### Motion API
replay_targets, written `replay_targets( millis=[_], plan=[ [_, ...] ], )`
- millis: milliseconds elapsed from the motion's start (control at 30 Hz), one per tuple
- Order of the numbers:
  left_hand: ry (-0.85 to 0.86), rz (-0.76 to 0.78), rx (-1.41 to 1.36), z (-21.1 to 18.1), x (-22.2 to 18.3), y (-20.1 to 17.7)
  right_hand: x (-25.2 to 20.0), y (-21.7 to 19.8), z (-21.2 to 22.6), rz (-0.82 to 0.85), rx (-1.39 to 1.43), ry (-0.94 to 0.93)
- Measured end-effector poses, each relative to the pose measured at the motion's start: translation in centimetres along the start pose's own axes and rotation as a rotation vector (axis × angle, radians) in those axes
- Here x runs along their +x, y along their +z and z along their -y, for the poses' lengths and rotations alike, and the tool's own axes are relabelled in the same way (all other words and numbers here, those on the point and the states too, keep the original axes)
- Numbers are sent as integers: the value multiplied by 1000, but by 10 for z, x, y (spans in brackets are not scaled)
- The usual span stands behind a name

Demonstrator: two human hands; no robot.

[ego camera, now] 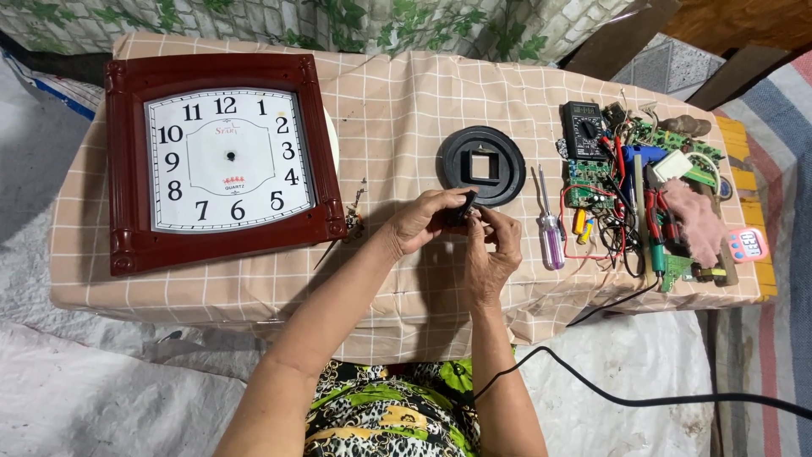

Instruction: Assembling a small electronic component by fitting a circuit board and wires into a plastic housing on a repair bench.

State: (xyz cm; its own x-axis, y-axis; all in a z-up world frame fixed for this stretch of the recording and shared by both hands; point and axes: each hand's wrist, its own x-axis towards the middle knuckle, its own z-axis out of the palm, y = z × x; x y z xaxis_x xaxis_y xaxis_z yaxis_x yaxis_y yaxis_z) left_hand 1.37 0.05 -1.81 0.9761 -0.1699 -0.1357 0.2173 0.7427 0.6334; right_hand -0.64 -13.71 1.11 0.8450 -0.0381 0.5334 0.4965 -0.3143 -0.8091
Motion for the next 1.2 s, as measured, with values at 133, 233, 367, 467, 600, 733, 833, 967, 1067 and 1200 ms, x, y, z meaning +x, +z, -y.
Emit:
replay_targets(
  millis=[133, 233, 367, 467, 600, 733, 833, 967, 1067, 1200],
  plan=[
    [0, 11, -10, 2, 3, -3, 1, 1, -13, 11, -29, -1],
    [1, 12, -23, 6, 5, -8, 1, 2, -15, -1, -38, 15],
    [-16, 35, 15, 7, 7, -10, 0, 2, -9, -13, 53, 62],
    [-11, 42, 34, 10, 11, -15, -2, 2, -11, -16, 80, 74],
    [-4, 55, 58, 20, 20, -26, -4, 0, -17, -22, 136, 115],
    [0, 46, 89, 1, 5, -8, -6, 1, -20, -46, 179, 101],
    [16, 11, 135, -4, -1, 1, -7, -5, -23, -52, 172, 79],
    [84, -98, 205, -1, 0, -5, -12, -5, 4, -63, 150, -8],
    [153, -225, 592, 14, 22, -26, -14, 0, 21, 0, 73, -171],
    [216, -114, 1031, 7, 14, -26, -6, 18, 57, 204, -100, -526]
  ],
)
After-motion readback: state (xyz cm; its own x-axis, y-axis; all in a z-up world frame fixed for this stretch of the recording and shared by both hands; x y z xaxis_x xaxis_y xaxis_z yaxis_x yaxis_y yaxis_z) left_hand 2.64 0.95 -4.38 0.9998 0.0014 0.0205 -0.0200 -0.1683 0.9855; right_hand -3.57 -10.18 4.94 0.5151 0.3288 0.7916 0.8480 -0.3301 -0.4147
